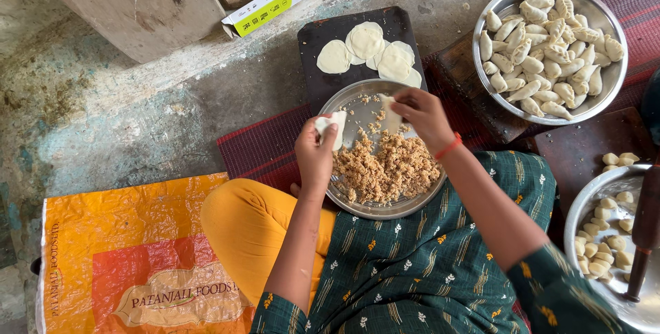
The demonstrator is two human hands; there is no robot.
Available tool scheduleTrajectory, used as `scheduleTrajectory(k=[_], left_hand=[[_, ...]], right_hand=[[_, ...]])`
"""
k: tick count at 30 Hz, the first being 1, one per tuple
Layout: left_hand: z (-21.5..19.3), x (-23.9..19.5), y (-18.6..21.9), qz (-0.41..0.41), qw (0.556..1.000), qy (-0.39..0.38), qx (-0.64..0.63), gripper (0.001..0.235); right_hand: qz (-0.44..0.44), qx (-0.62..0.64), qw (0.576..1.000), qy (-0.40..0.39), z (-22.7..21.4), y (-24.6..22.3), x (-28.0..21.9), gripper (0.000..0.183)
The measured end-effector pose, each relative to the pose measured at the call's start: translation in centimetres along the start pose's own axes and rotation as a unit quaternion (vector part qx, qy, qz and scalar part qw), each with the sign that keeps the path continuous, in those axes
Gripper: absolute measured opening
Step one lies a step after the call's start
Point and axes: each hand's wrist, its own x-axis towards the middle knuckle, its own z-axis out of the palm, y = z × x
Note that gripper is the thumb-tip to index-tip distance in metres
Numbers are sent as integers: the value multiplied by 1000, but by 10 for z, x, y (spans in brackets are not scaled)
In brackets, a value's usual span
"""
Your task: The person sits on the floor and repeatedly fills small round dough wrappers with a grain-based mixture, then folds and seals them into dumplings. The finished dumplings are placed into a large metal bowl.
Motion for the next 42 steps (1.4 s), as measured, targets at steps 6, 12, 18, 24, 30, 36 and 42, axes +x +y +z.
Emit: scheduleTrajectory(k=[6, 12, 18, 24, 30, 36, 42], left_hand=[[-5, -14, 28, 168, 984, -39, 52, 32], [0, -14, 25, -59, 937, -51, -341, 39], [9, -20, 8, -2, 974, -83, -212, 40], [-1, -13, -13, -96, 969, -83, -210, 45], [22, -26, -30, -327, 843, -82, -418, 62], [4, -34, -21, -246, 879, -133, -386, 56], [-6, -35, -28, -250, 908, -71, -329, 44]], right_hand=[[-69, -159, 985, -21, 8, -4, 61, 31], [41, 18, 989, -141, 28, 2, 13, 39], [-4, 181, 982, -61, 45, -1, -50, 24], [-168, -42, 977, -126, 14, -53, -56, 15], [-102, -176, 961, -189, 18, -68, -61, 24], [-54, -416, 906, -47, -12, -3, -33, 37], [-174, -579, 778, -172, 9, 70, -49, 59]])
